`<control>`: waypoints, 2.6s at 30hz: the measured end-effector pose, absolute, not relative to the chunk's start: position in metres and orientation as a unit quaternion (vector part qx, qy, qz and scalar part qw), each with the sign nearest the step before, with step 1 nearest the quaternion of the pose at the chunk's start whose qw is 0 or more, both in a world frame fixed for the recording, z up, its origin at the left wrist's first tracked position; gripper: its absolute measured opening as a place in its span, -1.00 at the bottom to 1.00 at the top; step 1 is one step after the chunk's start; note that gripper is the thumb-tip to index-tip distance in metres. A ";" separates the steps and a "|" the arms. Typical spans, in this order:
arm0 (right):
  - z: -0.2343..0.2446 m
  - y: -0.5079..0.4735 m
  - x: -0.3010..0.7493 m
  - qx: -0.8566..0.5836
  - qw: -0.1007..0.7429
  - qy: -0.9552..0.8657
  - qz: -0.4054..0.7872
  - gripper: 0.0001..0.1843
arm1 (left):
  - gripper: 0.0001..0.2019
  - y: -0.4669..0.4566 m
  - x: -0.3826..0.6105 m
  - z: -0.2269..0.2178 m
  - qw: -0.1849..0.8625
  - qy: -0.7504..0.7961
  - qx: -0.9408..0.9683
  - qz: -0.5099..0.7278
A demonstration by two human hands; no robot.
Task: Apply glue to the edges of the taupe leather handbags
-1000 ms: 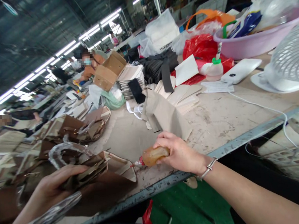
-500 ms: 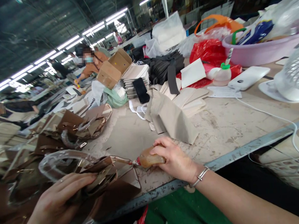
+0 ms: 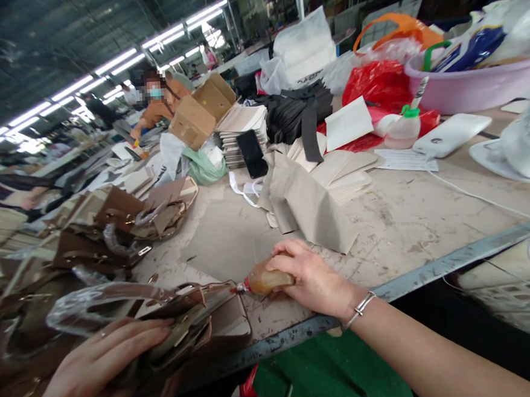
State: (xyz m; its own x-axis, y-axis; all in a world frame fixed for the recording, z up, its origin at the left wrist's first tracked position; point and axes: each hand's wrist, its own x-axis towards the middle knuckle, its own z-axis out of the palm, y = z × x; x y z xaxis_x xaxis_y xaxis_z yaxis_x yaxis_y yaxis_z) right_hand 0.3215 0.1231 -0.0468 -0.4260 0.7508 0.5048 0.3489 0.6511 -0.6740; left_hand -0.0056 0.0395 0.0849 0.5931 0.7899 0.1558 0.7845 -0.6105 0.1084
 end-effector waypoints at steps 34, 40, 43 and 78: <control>-0.035 0.128 0.330 -0.347 0.353 -0.810 0.313 -0.59 | -0.63 0.038 -0.001 0.087 -0.017 0.394 0.915 0.083; -0.029 0.127 0.333 -0.335 0.324 -0.818 0.337 -0.62 | -0.62 0.037 -0.002 0.086 -0.019 0.396 0.914 0.083; -0.029 0.127 0.331 -0.332 0.347 -0.816 0.323 -0.63 | -0.62 0.037 -0.002 0.086 -0.016 0.394 0.915 0.082; -0.025 0.131 0.343 -0.321 0.306 -0.823 0.356 -0.62 | -0.60 0.035 0.002 0.087 0.000 0.384 0.919 0.095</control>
State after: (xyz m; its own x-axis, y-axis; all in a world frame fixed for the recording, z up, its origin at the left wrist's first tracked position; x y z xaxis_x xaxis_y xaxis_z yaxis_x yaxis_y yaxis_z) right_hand 0.3434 0.1310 -0.0252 -0.6074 0.7451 0.2755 0.3099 0.5415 -0.7815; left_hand 0.0015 0.0346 0.0866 0.6873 0.7052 0.1739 0.7054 -0.7052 0.0720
